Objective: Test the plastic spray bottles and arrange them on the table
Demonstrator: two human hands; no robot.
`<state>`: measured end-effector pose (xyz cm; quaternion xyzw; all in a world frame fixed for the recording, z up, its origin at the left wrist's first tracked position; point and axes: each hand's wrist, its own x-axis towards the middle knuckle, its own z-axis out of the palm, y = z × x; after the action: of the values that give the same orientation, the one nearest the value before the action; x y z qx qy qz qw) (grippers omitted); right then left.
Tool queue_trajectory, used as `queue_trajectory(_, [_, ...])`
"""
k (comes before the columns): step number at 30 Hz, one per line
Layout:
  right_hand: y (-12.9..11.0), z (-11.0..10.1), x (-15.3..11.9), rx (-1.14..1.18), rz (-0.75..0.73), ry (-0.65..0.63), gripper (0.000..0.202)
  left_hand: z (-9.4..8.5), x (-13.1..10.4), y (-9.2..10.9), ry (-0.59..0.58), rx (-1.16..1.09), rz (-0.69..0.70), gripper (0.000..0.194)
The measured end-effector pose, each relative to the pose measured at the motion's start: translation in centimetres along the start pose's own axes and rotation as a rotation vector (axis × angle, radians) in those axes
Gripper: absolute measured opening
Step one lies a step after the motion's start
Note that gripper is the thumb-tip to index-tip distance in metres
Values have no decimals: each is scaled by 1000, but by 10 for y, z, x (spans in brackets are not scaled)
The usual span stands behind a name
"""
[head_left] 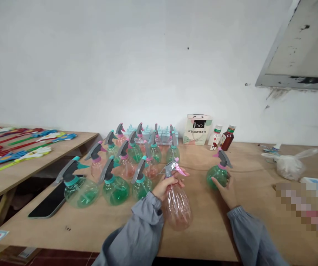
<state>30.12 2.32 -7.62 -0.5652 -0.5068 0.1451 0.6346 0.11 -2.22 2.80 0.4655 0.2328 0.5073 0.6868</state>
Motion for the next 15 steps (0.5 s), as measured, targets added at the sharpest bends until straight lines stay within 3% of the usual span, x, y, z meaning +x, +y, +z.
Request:
queue_trajectory(5, [-15,-1,-37,96,2,-84,87,7,-1,1,26,3,-18,29])
queue_trajectory(10, [-19,0,-48,120,-21,-115,86,10,0,3,119,-28,-35,15])
queue_trajectory(15, [-20,0,-48,114,-32,-110,85,14,-1,8,112,49,-64,30])
